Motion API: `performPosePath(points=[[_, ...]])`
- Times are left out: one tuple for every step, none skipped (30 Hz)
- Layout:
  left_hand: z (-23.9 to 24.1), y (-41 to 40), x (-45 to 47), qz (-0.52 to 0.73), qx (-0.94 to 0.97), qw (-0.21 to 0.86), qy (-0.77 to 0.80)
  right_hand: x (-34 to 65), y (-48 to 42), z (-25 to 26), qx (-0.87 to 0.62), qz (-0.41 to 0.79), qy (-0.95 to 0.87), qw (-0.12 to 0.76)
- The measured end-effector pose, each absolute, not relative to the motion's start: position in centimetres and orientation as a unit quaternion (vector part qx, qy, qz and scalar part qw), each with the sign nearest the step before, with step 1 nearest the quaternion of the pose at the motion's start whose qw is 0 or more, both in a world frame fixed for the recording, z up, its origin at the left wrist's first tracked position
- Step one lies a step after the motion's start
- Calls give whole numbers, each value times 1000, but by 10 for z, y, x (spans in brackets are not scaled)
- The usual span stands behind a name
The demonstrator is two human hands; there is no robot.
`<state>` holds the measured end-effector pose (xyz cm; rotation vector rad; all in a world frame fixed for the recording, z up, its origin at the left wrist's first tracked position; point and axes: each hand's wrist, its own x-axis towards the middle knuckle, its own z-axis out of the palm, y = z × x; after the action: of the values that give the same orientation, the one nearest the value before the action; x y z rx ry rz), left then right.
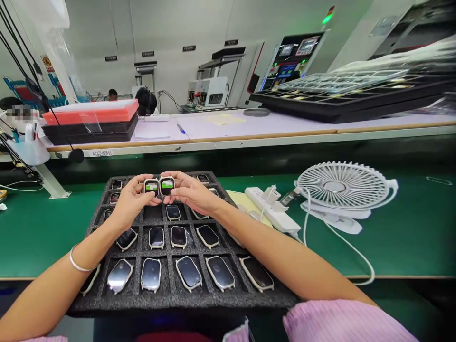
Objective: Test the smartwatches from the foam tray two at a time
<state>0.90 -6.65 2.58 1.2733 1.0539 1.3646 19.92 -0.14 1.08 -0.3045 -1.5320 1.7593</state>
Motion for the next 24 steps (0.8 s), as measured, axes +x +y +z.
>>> performPosePath(points=[[22, -66, 9, 556, 519, 479, 438, 198, 0, 5, -122, 697, -595, 381], [20, -65, 9, 554, 518, 479, 442, 198, 1, 0, -125, 702, -591, 379], [18, -65, 8, 553, 519, 477, 444, 198, 2, -3, -128, 705, -587, 376], [16, -64, 9, 552, 520, 475, 446, 198, 2, -6, -130, 708, -585, 374], [15, -63, 9, 552, 522, 473, 447, 198, 2, -7, -130, 710, -583, 373], [14, -63, 9, 552, 523, 471, 448, 199, 2, -8, -129, 712, -581, 372], [13, -63, 9, 552, 524, 468, 448, 199, 1, -9, -127, 714, -580, 372], [12, -63, 9, 553, 525, 465, 449, 200, 1, -8, -126, 715, -579, 371], [11, -63, 9, 553, 527, 462, 450, 201, 0, -8, -124, 715, -580, 369], [11, -63, 9, 553, 528, 459, 452, 201, -1, -8, -124, 715, -581, 368], [11, -63, 9, 552, 530, 458, 453, 202, -2, -7, -123, 715, -583, 367], [10, -64, 9, 551, 531, 458, 453, 202, -3, -6, -123, 714, -584, 366], [10, -64, 9, 549, 531, 459, 453, 203, -3, -6, -123, 713, -585, 366], [10, -65, 9, 549, 530, 462, 452, 203, -4, -6, -123, 711, -587, 367], [10, -65, 9, 549, 530, 465, 449, 204, -4, -6, -125, 710, -588, 368], [10, -66, 9, 548, 530, 468, 446, 204, -4, -6, -127, 708, -589, 368], [9, -66, 9, 547, 530, 472, 443, 205, -4, -6, -130, 707, -590, 368], [9, -67, 9, 545, 531, 476, 441, 205, -5, -7, -132, 706, -590, 368], [9, -67, 9, 542, 532, 480, 439, 205, -4, -7, -134, 705, -590, 369], [9, -67, 9, 539, 531, 484, 439, 205, -4, -8, -136, 705, -590, 370], [9, -67, 9, 538, 529, 487, 439, 205, -4, -9, -136, 705, -589, 371], [9, -67, 10, 537, 527, 489, 441, 205, -4, -10, -137, 705, -588, 373], [9, -67, 10, 537, 525, 491, 442, 205, -4, -11, -139, 703, -588, 374], [9, -67, 10, 536, 523, 491, 446, 204, -4, -11, -143, 701, -589, 376]])
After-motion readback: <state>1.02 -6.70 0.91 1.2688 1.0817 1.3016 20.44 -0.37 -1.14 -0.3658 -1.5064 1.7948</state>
